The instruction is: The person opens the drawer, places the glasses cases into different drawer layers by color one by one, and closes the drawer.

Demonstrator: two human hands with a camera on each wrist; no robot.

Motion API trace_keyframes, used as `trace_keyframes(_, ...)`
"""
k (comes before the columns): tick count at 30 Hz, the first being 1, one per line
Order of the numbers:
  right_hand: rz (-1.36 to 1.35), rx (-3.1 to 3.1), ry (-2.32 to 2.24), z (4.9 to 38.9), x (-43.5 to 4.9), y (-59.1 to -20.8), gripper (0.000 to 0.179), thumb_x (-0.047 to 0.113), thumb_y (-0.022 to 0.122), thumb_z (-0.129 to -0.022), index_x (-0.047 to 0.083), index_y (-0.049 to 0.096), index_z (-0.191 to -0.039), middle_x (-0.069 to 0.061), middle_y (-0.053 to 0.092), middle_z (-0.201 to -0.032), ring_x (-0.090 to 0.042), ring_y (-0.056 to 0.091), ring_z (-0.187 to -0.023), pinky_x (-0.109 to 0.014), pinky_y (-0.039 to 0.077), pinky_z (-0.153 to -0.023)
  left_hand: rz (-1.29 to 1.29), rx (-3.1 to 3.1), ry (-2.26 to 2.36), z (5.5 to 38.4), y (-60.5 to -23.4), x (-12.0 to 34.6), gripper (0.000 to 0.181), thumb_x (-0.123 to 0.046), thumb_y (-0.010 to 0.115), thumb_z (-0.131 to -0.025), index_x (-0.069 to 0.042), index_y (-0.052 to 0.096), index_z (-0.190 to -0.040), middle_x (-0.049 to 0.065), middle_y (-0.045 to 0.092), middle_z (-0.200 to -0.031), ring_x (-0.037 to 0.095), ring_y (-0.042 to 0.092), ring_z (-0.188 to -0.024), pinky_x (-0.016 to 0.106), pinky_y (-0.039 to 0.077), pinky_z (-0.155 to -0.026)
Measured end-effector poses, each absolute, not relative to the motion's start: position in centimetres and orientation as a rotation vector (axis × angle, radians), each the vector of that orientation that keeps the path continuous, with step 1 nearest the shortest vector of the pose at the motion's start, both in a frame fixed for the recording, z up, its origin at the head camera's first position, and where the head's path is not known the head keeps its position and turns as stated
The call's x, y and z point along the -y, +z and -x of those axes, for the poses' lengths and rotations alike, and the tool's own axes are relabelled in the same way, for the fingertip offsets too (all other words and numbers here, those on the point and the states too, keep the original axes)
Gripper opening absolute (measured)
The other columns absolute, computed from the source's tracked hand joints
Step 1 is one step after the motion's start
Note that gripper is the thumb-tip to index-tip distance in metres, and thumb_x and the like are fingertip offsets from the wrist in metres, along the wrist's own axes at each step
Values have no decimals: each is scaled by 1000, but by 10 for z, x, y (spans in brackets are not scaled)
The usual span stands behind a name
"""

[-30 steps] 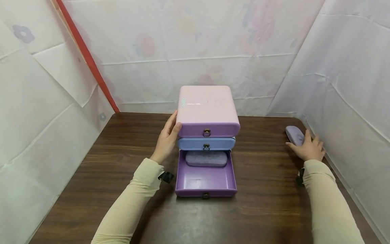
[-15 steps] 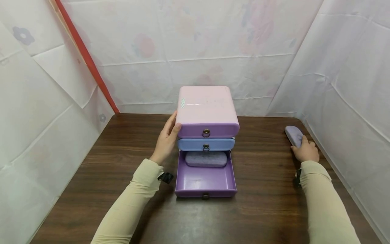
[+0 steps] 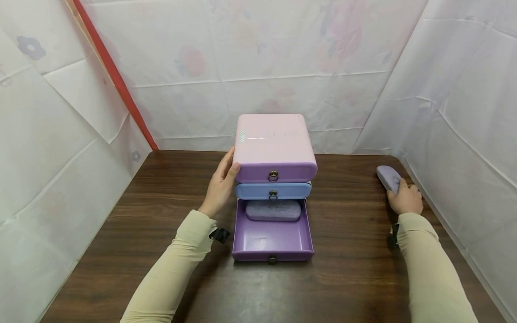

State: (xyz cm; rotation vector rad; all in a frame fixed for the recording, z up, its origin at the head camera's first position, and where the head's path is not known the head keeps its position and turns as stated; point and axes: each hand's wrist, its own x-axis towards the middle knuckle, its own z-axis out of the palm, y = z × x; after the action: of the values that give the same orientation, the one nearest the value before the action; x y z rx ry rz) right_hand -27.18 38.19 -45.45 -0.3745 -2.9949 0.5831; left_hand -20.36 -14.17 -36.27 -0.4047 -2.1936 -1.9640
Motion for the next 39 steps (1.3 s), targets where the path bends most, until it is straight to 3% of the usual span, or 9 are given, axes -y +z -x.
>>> trace_keyframes(3, 338, 2964, 585, 270, -381, -451, 68, 27, 47, -98, -6, 21, -151, -46, 30, -133, -64, 33, -118, -72, 40, -86, 406, 2208, -1962, 196, -352, 139, 55, -19, 41, -106, -11, 22, -157, 10, 28, -161, 25, 31, -146, 44, 28, -119)
trace_keyframes(9, 260, 2923, 599, 266, -379, -446, 67, 28, 47, -99, -6, 22, -151, -47, 32, -134, -65, 34, -115, -71, 36, -89, 408, 2212, -1956, 195, -349, 137, 55, -21, 42, -106, -11, 22, -157, 12, 27, -161, 27, 31, -146, 47, 27, -119)
trace_keyframes(18, 43, 2774, 683, 260, -364, -422, 63, 23, 50, -100, -6, 27, -151, -44, 38, -135, -62, 35, -121, -69, 30, -100, 407, 2175, -1956, 214, -374, 143, 53, -21, 42, -106, -25, 26, -156, 2, 31, -160, 19, 33, -145, 42, 28, -120)
trace_keyframes(25, -201, 2668, 766, 249, -344, -394, 62, 19, 55, -98, -3, 31, -151, -42, 41, -133, -57, 40, -118, -67, 32, -95, 430, 2152, -1942, 213, -375, 142, 52, -25, 44, -106, -27, 29, -155, 0, 34, -159, 17, 35, -144, 42, 29, -119)
trace_keyframes(39, -693, 2444, 705, 201, -288, -339, 68, -1, 73, -84, 1, 44, -146, -33, 50, -130, -51, 47, -112, -62, 37, -86, 436, 2141, -1967, 213, -375, 142, 53, -26, 45, -106, -28, 28, -155, 0, 33, -159, 17, 35, -143, 41, 29, -119)
